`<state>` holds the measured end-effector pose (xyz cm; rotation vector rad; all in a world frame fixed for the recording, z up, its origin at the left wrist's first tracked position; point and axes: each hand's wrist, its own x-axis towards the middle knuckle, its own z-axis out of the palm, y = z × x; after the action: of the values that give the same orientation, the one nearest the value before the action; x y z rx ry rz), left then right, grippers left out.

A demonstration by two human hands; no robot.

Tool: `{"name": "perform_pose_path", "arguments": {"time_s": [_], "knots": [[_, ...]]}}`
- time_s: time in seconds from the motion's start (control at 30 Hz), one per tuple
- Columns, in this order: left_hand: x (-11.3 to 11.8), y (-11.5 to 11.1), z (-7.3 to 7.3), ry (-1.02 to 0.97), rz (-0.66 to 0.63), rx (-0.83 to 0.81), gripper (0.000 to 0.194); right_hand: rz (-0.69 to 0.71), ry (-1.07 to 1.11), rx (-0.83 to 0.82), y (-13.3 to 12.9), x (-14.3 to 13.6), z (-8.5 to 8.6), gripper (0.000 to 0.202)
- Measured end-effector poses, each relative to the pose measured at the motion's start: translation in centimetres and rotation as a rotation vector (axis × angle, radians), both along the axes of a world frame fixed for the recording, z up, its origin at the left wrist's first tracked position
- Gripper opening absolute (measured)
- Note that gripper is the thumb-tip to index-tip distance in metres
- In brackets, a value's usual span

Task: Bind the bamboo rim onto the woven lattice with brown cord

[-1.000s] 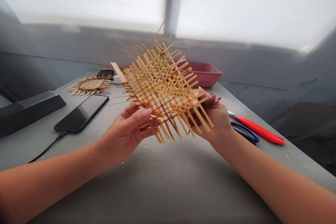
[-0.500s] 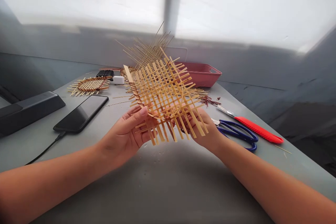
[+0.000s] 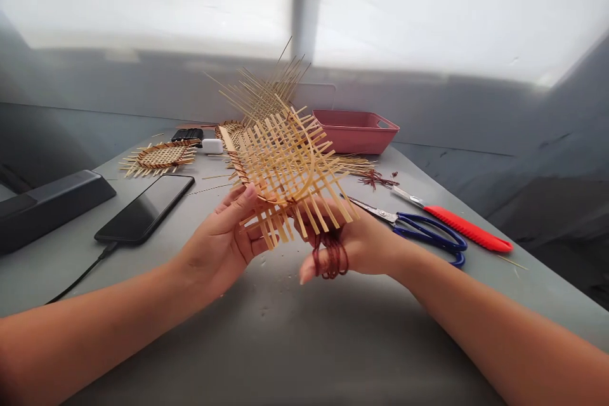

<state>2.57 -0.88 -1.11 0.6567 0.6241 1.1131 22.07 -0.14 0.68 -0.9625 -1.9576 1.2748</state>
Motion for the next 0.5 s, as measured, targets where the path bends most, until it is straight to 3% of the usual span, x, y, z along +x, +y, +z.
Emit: {"name": "perform_pose_path", "arguments": {"time_s": [0.1,0.33,0.5], "knots": [[0.0,0.21,-0.24,0.023,0.034,0.03,0.03,0.065,-0.016,0.158,0.23,0.24,0.03,0.057],[-0.02,0.35,-0.46,0.056,0.063,0.115,0.039,-0.177,-0.028,0.125,-0.14,-0.23,-0.88,0.046],[0.07,0.16,-0.91,0.066,-0.044,0.082,0.038,-0.159,-0.026,0.129,-0.43,-0.52,-0.71,0.041]]}}
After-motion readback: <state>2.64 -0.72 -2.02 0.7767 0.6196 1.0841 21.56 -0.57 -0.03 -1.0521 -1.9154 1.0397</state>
